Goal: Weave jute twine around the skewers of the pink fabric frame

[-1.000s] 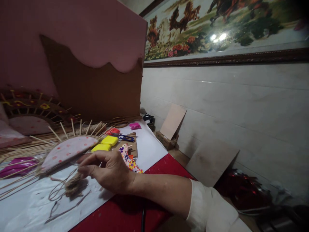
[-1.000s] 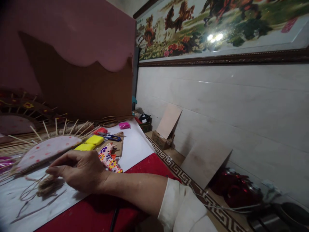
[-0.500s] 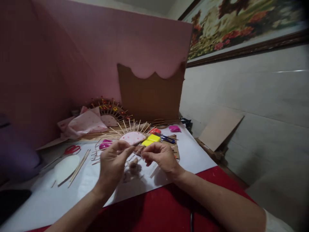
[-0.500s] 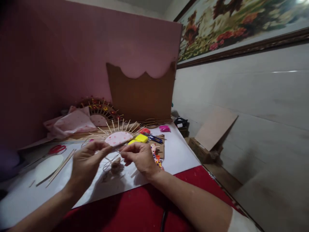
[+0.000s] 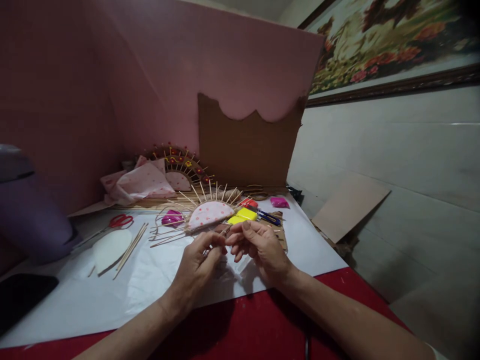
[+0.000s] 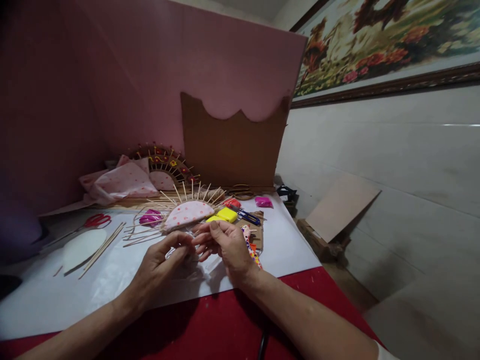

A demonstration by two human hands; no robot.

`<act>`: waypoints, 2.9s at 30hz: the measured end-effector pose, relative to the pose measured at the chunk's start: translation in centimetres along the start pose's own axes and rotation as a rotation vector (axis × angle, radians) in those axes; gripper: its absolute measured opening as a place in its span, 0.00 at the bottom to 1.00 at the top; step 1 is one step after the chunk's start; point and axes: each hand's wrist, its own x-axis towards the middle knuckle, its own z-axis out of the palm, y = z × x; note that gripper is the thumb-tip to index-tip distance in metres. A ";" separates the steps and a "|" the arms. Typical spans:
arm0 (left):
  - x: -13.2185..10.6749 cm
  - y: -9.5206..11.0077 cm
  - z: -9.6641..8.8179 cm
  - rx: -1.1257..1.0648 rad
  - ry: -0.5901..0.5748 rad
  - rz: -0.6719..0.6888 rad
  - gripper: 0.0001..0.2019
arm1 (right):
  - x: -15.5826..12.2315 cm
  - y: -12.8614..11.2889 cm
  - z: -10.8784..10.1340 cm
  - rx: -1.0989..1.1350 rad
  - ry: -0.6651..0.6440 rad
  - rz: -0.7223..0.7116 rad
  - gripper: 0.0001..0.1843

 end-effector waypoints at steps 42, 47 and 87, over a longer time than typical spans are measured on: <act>0.5 1.7 -1.6 -0.816 -0.017 -0.286 0.06 | -0.4 -3.6 -0.6 -1.738 -0.535 -1.183 0.12; 0.6 1.9 -1.5 -0.848 0.008 -0.431 0.13 | -0.8 -3.2 -0.1 -1.805 -0.569 -1.306 0.12; 0.5 2.3 -2.2 -0.829 -0.042 -0.336 0.08 | -1.0 -2.5 -0.7 -1.817 -0.522 -1.357 0.07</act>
